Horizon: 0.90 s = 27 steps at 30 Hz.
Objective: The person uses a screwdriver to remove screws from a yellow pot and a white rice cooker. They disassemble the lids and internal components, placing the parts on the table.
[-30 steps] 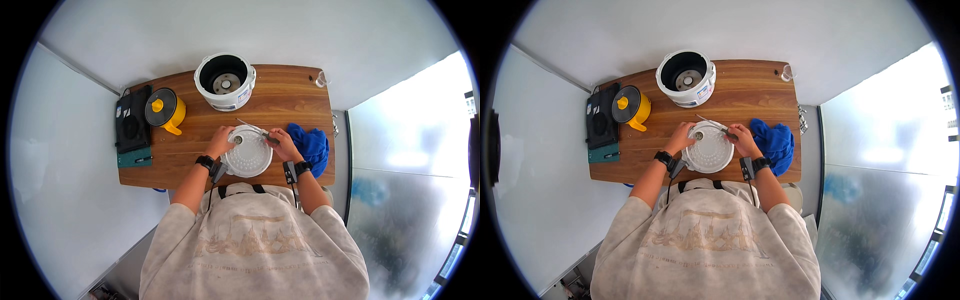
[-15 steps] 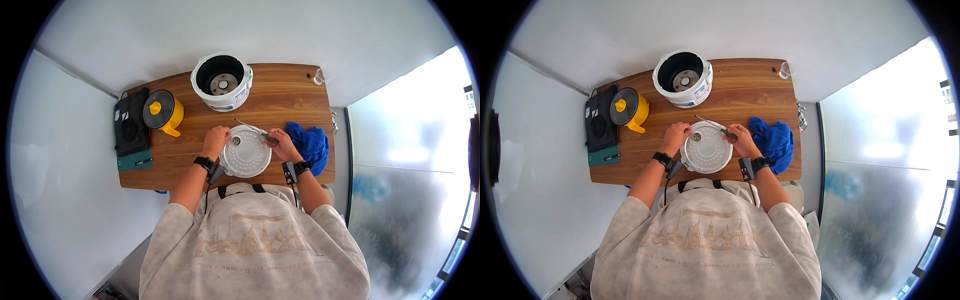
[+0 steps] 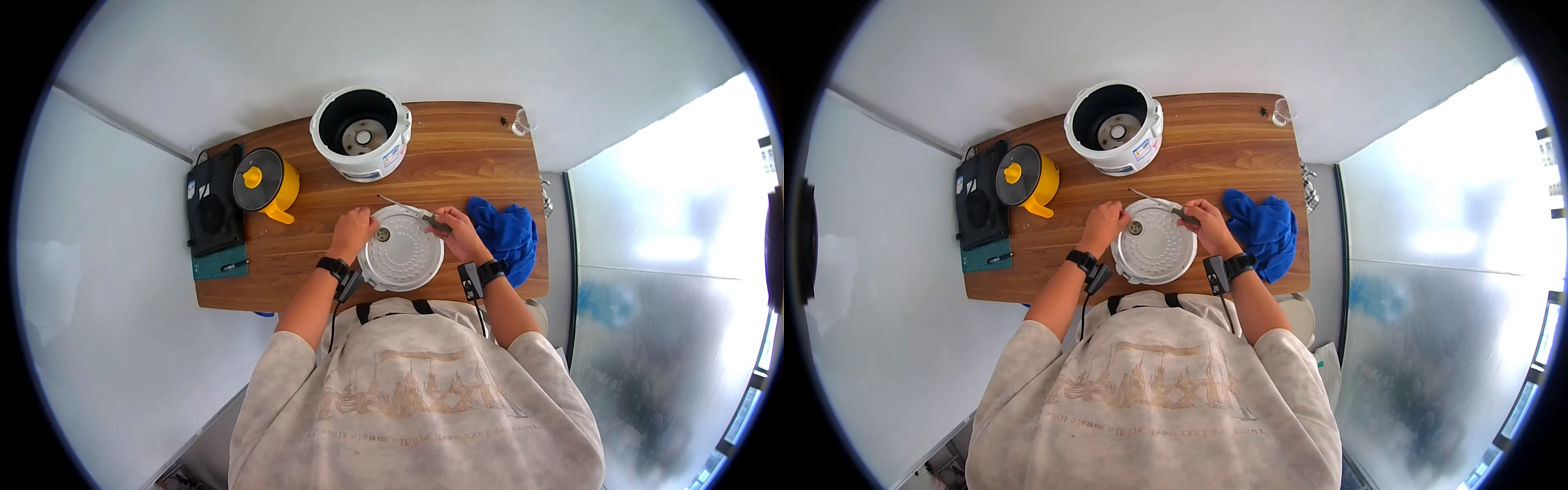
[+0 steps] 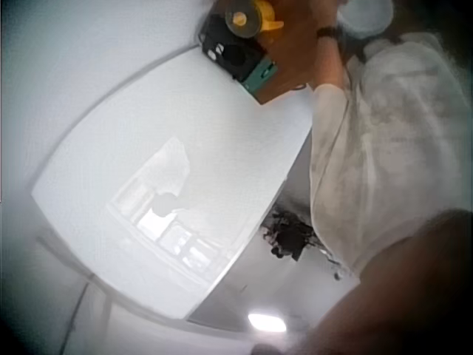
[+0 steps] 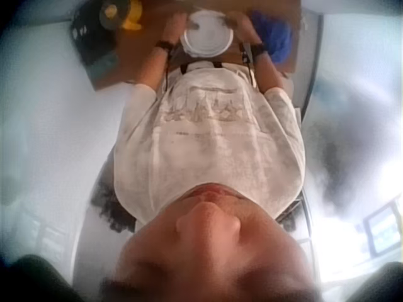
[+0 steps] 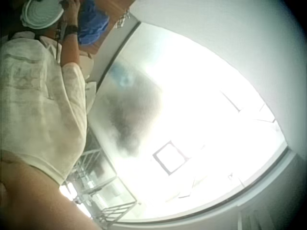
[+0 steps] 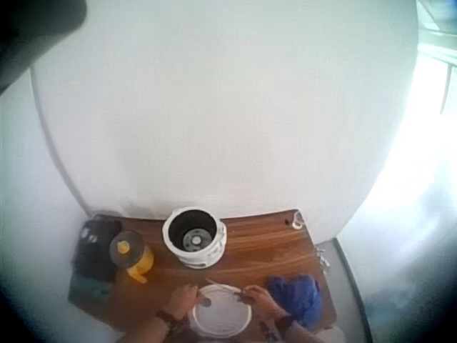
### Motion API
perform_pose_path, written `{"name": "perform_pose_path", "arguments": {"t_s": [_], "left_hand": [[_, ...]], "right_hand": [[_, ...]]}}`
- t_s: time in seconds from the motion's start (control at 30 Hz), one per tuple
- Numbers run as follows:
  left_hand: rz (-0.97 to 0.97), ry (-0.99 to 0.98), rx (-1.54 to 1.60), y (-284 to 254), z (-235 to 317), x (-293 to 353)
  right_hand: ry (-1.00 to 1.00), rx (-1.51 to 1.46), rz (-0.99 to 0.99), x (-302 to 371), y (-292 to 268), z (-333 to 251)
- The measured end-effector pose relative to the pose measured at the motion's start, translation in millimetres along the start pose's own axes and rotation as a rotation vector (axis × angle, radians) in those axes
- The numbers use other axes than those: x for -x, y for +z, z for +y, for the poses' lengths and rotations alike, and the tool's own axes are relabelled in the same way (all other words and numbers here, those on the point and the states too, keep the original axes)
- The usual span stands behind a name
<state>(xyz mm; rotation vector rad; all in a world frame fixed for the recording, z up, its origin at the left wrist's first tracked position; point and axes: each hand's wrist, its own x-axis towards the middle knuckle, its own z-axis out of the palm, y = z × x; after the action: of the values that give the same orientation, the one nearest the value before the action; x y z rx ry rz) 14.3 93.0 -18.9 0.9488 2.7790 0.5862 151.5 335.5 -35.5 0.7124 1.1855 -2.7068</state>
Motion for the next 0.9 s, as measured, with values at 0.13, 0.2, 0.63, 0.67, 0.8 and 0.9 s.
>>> {"name": "perform_pose_path", "arguments": {"t_s": [0.13, 0.2, 0.63, 0.67, 0.8, 0.9], "left_hand": [[0.01, -0.033, 0.109, -3.0, -8.4, -1.6], [0.05, -0.123, 0.232, -4.1, -15.1, -3.2], [-0.081, -0.366, 0.26, 3.0, -117.3, 38.5], [-0.092, -0.388, 0.263, 2.5, -117.5, 39.3], [-0.092, -0.378, 0.264, 13.9, -135.2, 47.6], [-0.099, -0.422, 0.311, 28.4, -151.2, 54.9]], "right_hand": [[-0.009, -0.011, 0.004, 1.1, 2.1, -1.9], [-0.011, -0.013, 0.006, 1.2, 1.8, -2.7], [0.033, -0.037, 0.022, 3.1, -3.0, 0.1], [0.036, -0.043, 0.025, 4.0, -4.4, 0.7], [0.051, -0.092, 0.023, 6.8, -3.4, -0.2], [0.024, -0.056, 0.049, 13.1, -2.5, -4.3]]}}
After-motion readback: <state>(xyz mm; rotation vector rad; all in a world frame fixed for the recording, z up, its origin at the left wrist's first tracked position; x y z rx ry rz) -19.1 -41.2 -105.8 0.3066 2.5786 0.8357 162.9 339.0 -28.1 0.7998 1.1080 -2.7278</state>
